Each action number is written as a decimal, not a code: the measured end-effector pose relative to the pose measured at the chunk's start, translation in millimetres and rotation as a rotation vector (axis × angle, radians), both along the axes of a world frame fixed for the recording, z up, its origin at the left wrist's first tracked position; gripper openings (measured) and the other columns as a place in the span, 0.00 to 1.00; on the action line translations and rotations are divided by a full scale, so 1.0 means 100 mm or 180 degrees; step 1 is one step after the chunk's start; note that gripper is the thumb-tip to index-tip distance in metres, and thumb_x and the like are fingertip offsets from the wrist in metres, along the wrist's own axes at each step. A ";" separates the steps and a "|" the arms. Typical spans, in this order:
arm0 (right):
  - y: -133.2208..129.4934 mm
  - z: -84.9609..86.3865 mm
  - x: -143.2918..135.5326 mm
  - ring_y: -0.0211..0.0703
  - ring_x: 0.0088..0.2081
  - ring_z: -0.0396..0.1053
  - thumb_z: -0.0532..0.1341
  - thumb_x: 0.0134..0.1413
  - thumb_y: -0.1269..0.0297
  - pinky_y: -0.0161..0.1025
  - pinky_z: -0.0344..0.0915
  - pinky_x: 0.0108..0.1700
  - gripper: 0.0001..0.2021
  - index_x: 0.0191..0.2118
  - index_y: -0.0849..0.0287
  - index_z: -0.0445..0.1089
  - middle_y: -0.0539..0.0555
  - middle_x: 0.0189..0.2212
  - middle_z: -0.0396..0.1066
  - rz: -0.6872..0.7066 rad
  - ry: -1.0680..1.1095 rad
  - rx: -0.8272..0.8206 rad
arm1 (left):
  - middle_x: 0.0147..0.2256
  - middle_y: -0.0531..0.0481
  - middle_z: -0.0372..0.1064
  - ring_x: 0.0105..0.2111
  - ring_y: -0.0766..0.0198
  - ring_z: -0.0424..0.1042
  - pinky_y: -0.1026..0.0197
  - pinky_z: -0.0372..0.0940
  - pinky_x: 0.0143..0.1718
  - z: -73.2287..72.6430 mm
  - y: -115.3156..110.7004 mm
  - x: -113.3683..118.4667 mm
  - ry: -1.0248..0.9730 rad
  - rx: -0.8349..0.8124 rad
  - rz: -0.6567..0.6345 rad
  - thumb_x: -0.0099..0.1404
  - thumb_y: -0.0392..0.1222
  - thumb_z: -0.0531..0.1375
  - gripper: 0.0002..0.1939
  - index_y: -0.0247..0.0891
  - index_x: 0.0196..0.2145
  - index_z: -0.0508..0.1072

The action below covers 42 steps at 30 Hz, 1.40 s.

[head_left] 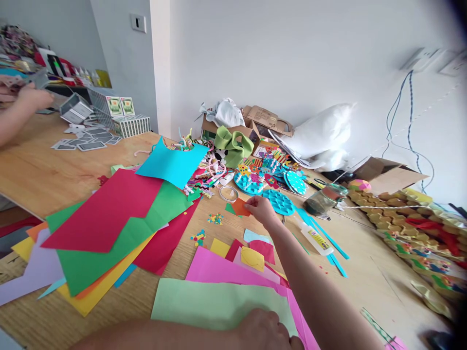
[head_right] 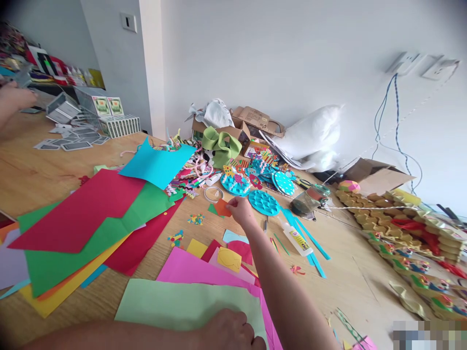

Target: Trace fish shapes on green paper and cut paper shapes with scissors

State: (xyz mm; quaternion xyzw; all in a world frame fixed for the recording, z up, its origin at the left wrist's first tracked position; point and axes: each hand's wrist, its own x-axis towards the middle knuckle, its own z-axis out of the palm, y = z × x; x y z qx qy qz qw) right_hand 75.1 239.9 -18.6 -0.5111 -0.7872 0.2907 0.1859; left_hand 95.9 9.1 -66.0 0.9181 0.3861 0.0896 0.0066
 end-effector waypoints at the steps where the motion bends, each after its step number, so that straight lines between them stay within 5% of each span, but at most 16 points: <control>1: 0.02 0.02 0.03 0.38 0.22 0.67 0.60 0.48 0.67 0.32 0.60 0.23 0.03 0.27 0.61 0.68 0.51 0.21 0.71 -0.0014 0.0089 -0.0069 | 0.19 0.49 0.68 0.19 0.63 0.69 0.65 0.43 0.13 0.00 0.00 0.00 -0.0011 0.0002 -0.0003 0.60 0.39 0.62 0.11 0.34 0.25 0.64; 9: 0.07 0.02 0.04 0.37 0.21 0.66 0.63 0.47 0.60 0.33 0.61 0.23 0.09 0.28 0.61 0.68 0.50 0.20 0.70 0.0150 0.0237 -0.0313 | 0.18 0.49 0.66 0.18 0.64 0.66 0.64 0.41 0.13 -0.03 0.01 0.01 -0.0058 -0.0002 -0.0024 0.61 0.40 0.60 0.10 0.35 0.25 0.64; 12: 0.06 -0.08 -0.08 0.40 0.27 0.69 0.65 0.45 0.64 0.34 0.62 0.28 0.07 0.30 0.60 0.69 0.52 0.25 0.72 0.0286 -0.0040 -0.0165 | 0.18 0.49 0.66 0.19 0.63 0.67 0.65 0.42 0.13 -0.01 0.01 0.01 -0.0043 -0.0073 -0.0009 0.61 0.40 0.60 0.10 0.35 0.26 0.64; 18: 0.08 -0.13 -0.24 0.49 0.42 0.69 0.72 0.32 0.67 0.37 0.61 0.38 0.18 0.35 0.59 0.71 0.55 0.37 0.73 0.0492 -0.0673 0.0100 | 0.20 0.48 0.68 0.21 0.61 0.69 0.64 0.42 0.13 0.02 0.01 0.00 0.0007 -0.0234 0.0057 0.62 0.41 0.59 0.08 0.35 0.28 0.65; 26: 0.09 -0.08 -0.23 0.40 0.29 0.68 0.69 0.36 0.66 0.33 0.57 0.28 0.10 0.27 0.59 0.69 0.48 0.23 0.70 0.0672 -0.0741 -0.0451 | 0.25 0.47 0.70 0.25 0.59 0.70 0.61 0.44 0.15 0.09 -0.06 -0.06 -0.0172 -0.0390 0.0071 0.63 0.40 0.57 0.06 0.34 0.32 0.65; 31: -0.01 0.15 -0.05 0.37 0.28 0.67 0.64 0.43 0.58 0.33 0.61 0.29 0.12 0.30 0.60 0.66 0.50 0.26 0.70 0.0942 -0.0287 -0.0876 | 0.25 0.47 0.69 0.25 0.59 0.69 0.60 0.47 0.17 0.05 -0.08 -0.06 -0.0279 -0.0340 0.0063 0.60 0.40 0.58 0.06 0.34 0.33 0.65; 36: -0.25 0.41 0.31 0.40 0.31 0.68 0.66 0.38 0.52 0.35 0.63 0.32 0.18 0.31 0.61 0.67 0.51 0.28 0.71 0.1456 -0.0361 -0.1235 | 0.26 0.47 0.69 0.26 0.59 0.69 0.60 0.52 0.20 0.03 -0.09 -0.06 -0.0335 -0.0346 0.0030 0.57 0.38 0.59 0.08 0.34 0.34 0.65; 42: -0.61 0.31 0.56 0.44 0.32 0.67 0.68 0.37 0.63 0.35 0.59 0.31 0.14 0.34 0.61 0.70 0.52 0.30 0.71 0.1482 -0.1331 -0.1011 | 0.27 0.47 0.69 0.28 0.60 0.69 0.59 0.57 0.24 0.08 -0.11 -0.07 -0.0363 -0.0453 0.0034 0.55 0.39 0.60 0.10 0.33 0.35 0.65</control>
